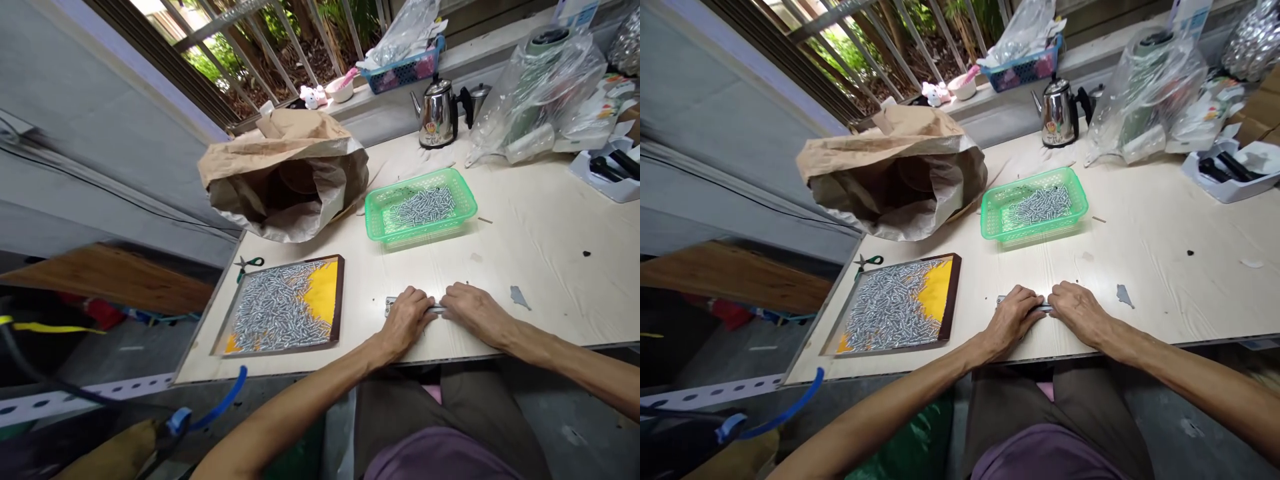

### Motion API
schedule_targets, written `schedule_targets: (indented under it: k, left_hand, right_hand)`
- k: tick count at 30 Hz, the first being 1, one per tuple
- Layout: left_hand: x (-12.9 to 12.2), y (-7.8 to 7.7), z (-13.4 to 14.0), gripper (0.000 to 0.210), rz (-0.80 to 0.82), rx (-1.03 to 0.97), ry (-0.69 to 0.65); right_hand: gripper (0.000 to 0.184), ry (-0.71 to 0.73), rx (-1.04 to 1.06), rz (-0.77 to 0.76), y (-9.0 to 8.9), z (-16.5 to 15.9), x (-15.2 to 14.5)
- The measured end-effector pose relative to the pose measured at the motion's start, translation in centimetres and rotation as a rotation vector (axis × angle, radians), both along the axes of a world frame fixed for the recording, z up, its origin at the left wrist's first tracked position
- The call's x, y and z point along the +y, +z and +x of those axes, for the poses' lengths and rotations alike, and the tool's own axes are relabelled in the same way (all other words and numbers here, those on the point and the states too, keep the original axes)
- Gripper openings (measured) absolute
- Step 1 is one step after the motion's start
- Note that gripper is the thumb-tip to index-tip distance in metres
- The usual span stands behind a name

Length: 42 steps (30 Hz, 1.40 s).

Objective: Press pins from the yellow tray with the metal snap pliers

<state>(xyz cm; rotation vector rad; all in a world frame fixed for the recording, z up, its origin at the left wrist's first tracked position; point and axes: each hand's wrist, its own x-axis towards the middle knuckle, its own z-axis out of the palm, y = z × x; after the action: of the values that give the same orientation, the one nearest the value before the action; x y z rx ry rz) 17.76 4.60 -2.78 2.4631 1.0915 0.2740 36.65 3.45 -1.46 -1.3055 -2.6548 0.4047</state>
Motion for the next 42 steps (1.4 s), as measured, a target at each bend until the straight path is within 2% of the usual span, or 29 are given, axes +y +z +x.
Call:
schedule_targets:
  k: [4, 7, 8, 9, 12, 15, 18, 20, 22, 24, 26, 28, 30, 31, 32, 34, 36, 39, 40, 42]
  left_hand:
    - [-0.4, -0.4, 0.1, 0.021, 0.065, 0.011, 0.011]
    - [-2.2, -1.5, 0.0, 0.026, 0.190, -0.036, 0.038]
    - [-3.0, -2.0, 0.0, 0.027, 0.229, -0.053, 0.040]
    - [-3.8, -2.4, 0.1, 0.030, 0.259, -0.067, 0.037]
    - [-5.8, -3.2, 0.8, 0.036, 0.298, -0.107, 0.022]
    - [-6.5, -3.1, 1.8, 0.035, 0.272, -0.123, 0.034]
    - [-6.2, -2.7, 2.6, 0.033, 0.251, -0.132, 0.066]
    - [-6.1, -2.6, 2.9, 0.032, 0.263, -0.170, 0.082]
    - [-6.7, -2.6, 2.9, 0.032, 0.289, -0.210, 0.051]
    - [-8.1, -2.6, 2.2, 0.029, 0.310, -0.220, -0.043]
    - [-9.3, -2.3, 0.3, 0.024, 0.339, -0.207, -0.105]
    - [-9.6, -1.3, -2.7, 0.020, 0.407, -0.191, -0.006]
    - [-8.2, 0.2, -6.8, 0.023, 0.470, -0.155, 0.248]
    - [-6.9, 1.1, -8.9, 0.026, 0.478, -0.122, 0.441]
    - [-5.1, 1.9, -10.9, 0.027, 0.440, -0.072, 0.601]
    - [-1.1, 2.9, -14.3, 0.026, 0.375, 0.001, 0.807]
    - [2.7, 3.1, -16.2, 0.021, 0.269, 0.084, 0.860]
    - [6.1, 2.5, -16.6, 0.020, 0.165, 0.160, 0.845]
    - [6.7, 2.0, -16.4, 0.019, 0.180, 0.153, 0.831]
    - [7.6, 0.4, -16.4, 0.016, 0.216, 0.134, 0.814]
  right_hand:
    - [0.007, -0.009, -0.016, 0.002, 0.5, 0.4, 0.4]
    - [0.047, 0.020, -0.069, -0.035, 0.5, 1.5, 1.5]
    - [0.052, 0.032, -0.081, -0.046, 0.3, 1.9, 2.1]
    - [0.047, 0.035, -0.084, -0.049, 0.1, 2.2, 2.6]
    - [0.018, 0.002, -0.060, -0.017, -0.3, 2.3, 4.2]
    - [0.015, -0.038, -0.099, 0.027, 0.2, 1.4, 5.3]
    - [0.016, -0.074, -0.159, 0.104, 1.5, -0.8, 5.6]
    - [0.016, -0.002, -0.151, 0.135, 2.3, -3.0, 5.1]
    - [0.019, 0.189, -0.101, 0.124, 2.7, -5.4, 4.1]
    - [0.021, 0.368, -0.072, 0.134, 2.5, -7.6, 3.0]
    - [0.021, 0.457, -0.072, 0.171, 1.7, -9.1, 2.3]
    - [0.020, 0.490, -0.054, 0.205, 0.7, -10.0, 2.1]
    - [0.018, 0.487, 0.030, 0.211, 0.2, -10.4, 2.4]
    - [0.018, 0.466, 0.099, 0.203, 0.3, -10.4, 2.8]
    - [0.017, 0.431, 0.178, 0.193, 0.7, -10.4, 3.4]
    - [0.017, 0.318, 0.327, 0.200, 2.3, -10.0, 5.2]
    - [0.017, 0.134, 0.386, 0.305, 4.5, -9.4, 7.6]
    - [0.024, -0.224, 0.260, 0.565, 7.1, -7.8, 10.0]
    - [0.030, -0.324, 0.204, 0.615, 7.3, -7.0, 10.0]
    - [0.035, -0.320, 0.196, 0.537, 6.3, -5.6, 8.9]
